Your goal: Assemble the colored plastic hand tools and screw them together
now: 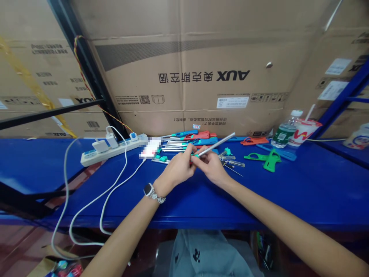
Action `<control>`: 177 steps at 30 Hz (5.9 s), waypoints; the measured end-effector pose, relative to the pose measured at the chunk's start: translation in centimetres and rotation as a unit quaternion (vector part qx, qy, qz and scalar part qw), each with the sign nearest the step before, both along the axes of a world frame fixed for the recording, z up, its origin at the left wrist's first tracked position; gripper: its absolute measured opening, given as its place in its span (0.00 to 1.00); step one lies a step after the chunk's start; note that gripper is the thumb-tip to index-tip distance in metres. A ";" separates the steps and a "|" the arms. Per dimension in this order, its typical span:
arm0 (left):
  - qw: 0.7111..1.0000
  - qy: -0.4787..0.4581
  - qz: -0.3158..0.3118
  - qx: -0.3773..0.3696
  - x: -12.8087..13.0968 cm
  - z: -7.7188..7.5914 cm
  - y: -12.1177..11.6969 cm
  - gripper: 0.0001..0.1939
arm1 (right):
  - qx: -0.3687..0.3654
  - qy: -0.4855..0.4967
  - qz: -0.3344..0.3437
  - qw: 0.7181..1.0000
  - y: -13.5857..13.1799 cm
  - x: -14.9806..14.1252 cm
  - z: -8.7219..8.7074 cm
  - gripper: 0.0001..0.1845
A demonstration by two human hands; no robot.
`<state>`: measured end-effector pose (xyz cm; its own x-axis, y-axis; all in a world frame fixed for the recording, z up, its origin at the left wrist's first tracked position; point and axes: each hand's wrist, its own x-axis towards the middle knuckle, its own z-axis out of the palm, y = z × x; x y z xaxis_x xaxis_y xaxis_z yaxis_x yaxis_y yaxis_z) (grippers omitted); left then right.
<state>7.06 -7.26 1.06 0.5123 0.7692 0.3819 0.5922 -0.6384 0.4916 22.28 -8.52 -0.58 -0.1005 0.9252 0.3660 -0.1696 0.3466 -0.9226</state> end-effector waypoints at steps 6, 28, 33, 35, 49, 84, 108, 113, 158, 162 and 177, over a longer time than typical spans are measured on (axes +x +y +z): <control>0.971 -0.224 -0.060 -0.052 2.9 1.5 1.4 0.10 | 0.029 -0.012 -0.025 0.999 -0.1 2.7 -0.7 0.18; 0.794 -0.511 0.027 -0.328 3.8 -0.7 4.8 0.24 | 0.102 -0.469 -0.102 0.871 1.0 4.9 0.5 0.25; 0.902 -0.328 0.071 -0.272 1.2 1.2 7.5 0.24 | 0.137 -0.553 -0.149 0.808 6.4 9.0 4.5 0.17; 0.943 -0.255 0.109 -0.182 0.2 1.4 8.5 0.20 | 0.157 -0.590 -0.160 0.776 9.1 10.1 5.6 0.15; 0.978 0.187 0.094 -0.014 0.6 -2.6 13.7 0.30 | 0.143 -0.659 -0.087 0.733 16.2 10.1 2.9 0.27; 0.984 0.039 -0.130 0.117 8.0 -2.1 4.7 0.15 | 0.102 -0.530 -0.211 0.815 -1.5 13.9 -2.2 0.16; 0.980 0.079 -0.180 0.027 22.9 -2.4 10.0 0.18 | 0.016 -0.376 -0.343 0.860 0.5 24.5 -4.3 0.27; 0.979 0.082 -0.155 0.109 16.9 -0.5 8.3 0.17 | 0.064 -0.253 -0.296 0.919 0.5 21.8 -3.1 0.23; 0.992 0.003 -0.058 0.111 -6.5 -1.8 3.8 0.17 | 0.284 -0.526 -0.108 0.794 0.9 6.4 -0.6 0.19; 0.993 0.024 -0.044 0.110 -7.7 -2.3 1.6 0.17 | 0.271 -0.591 -0.010 0.760 -0.8 6.5 -0.7 0.14; 0.994 0.068 -0.086 0.026 -6.9 -3.2 -2.6 0.16 | 0.274 -0.516 -0.162 0.795 5.3 9.2 0.2 0.14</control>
<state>0.12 -9.84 -2.09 0.6845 0.6461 0.3376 0.5299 -0.7591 0.3782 31.45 -3.23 -0.34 -0.3981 0.6942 0.5997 0.7603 0.6155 -0.2078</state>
